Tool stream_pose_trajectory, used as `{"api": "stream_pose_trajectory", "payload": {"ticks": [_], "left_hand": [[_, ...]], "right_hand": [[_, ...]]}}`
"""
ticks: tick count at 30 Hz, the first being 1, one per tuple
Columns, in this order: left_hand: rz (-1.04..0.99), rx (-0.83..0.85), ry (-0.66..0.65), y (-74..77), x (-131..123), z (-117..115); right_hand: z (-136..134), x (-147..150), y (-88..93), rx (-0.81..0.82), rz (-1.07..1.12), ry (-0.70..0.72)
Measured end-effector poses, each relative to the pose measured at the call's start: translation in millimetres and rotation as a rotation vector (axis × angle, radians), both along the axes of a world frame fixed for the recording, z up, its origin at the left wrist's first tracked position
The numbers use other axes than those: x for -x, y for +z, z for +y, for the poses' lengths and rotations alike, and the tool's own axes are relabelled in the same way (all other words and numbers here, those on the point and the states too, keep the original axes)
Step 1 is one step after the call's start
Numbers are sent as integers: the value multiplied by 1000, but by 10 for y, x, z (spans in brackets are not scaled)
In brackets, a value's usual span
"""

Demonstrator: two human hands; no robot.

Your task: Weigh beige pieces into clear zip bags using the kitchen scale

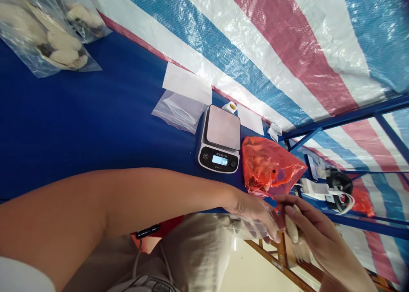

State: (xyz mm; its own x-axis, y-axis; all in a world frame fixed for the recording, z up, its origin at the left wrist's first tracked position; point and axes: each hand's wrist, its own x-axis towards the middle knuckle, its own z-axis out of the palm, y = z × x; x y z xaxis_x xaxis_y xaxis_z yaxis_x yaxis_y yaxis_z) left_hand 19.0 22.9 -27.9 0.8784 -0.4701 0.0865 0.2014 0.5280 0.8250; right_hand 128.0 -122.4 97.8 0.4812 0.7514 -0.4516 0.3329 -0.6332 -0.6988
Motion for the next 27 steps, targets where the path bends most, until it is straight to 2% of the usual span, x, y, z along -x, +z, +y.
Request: {"api": "stream_pose_trajectory", "payload": {"ticks": [5,10,16,24,27], "left_hand": [[23,29,-20,-5,-21,-12],[73,60,-62,47,10,33],[104,36,-59,53,-4,22],[88,43,-48,-15,-27,9],[96,53,-35,-2,-12,15]], "right_hand": [[44,46,-85,-135,71,-121],[153,115,-151,-126,118,-232],[179,70,-158,-234,234,-220],[184,52,-167,-235,233,-275],[159,70,-144,-236,242,-240]]}}
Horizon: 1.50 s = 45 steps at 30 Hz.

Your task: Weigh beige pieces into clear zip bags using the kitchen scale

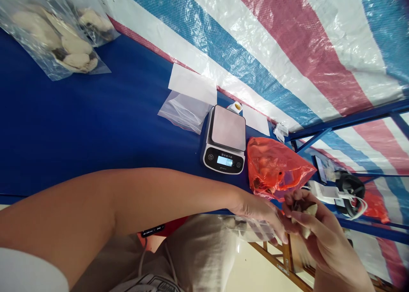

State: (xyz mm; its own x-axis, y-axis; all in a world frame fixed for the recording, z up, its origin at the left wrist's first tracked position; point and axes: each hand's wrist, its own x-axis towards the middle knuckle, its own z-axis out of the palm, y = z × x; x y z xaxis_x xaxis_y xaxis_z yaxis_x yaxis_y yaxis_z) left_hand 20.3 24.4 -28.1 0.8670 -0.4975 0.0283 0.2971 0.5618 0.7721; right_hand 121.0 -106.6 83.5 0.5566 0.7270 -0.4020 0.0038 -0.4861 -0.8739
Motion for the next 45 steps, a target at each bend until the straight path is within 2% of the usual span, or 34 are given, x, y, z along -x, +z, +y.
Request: {"api": "stream_pose_trajectory", "payload": {"ticks": [5,10,16,24,29,35,38,43,45], "left_hand": [[17,30,7,1,-8,-8],[15,6,19,2,1,2],[-7,-3,53,37,42,10],[-36,-15,66,-6,18,-13],[16,1,35,-22,-18,-24],[2,-16,-20,11,6,19],[-33,-20,-36,6,8,35],[-49,-13,7,-84,-59,-14],[-25,-2,-14,-66,-73,-16]], "right_hand": [[-101,-81,48,66,-47,105],[-199,-208,119,179,-183,172],[-109,-105,153,254,-222,227],[-116,-87,194,299,-281,353],[-111,-67,269,338,-387,476],[-125,-49,322,402,-388,599],[-124,-65,349,412,-420,625],[-51,-23,339,446,-368,636],[-68,-38,339,434,-403,630]]}}
